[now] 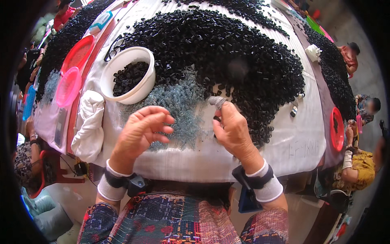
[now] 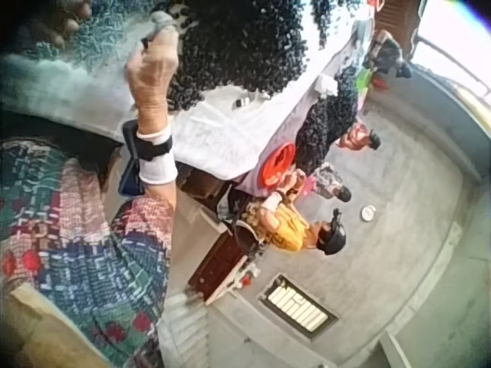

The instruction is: Inspecting and sorting small black components on a work table in a factory setting.

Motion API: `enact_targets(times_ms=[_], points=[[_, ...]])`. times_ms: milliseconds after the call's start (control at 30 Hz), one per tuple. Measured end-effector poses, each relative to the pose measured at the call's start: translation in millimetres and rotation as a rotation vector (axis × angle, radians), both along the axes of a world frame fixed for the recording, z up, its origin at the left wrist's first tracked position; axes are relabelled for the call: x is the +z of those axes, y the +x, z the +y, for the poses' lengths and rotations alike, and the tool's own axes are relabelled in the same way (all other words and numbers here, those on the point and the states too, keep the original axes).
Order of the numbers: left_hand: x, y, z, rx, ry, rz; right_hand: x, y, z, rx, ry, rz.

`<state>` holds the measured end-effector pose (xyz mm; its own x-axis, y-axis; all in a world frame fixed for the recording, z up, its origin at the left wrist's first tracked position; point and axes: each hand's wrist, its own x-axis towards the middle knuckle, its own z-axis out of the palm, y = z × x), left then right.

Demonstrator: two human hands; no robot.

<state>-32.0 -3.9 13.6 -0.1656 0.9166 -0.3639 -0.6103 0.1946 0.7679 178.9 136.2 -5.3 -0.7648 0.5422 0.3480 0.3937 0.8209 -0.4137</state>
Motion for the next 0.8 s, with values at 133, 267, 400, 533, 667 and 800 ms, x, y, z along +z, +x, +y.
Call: enact_targets(times_ms=[133,267,400,533,667,800], points=[[0,27,6,-0.090,0.079,0.017,37,-16,-23,-0.068,-0.843,0.431],[1,37,9,-0.149,0.167,0.086,47,-20,-32,0.119,-1.119,0.491],[1,38,9,-0.115,0.163,0.100,48,-17,-32,0.141,-1.130,0.493],[-3,34,5,-0.075,0.145,0.042,29,-10,-24,-0.006,-0.502,0.275],[-11,31,-6,-0.037,0.143,0.065,-1,-4,-18,0.180,0.174,-0.049],[-13,34,-4,-0.067,0.141,0.054,-7,2,-22,0.151,0.253,-0.157]])
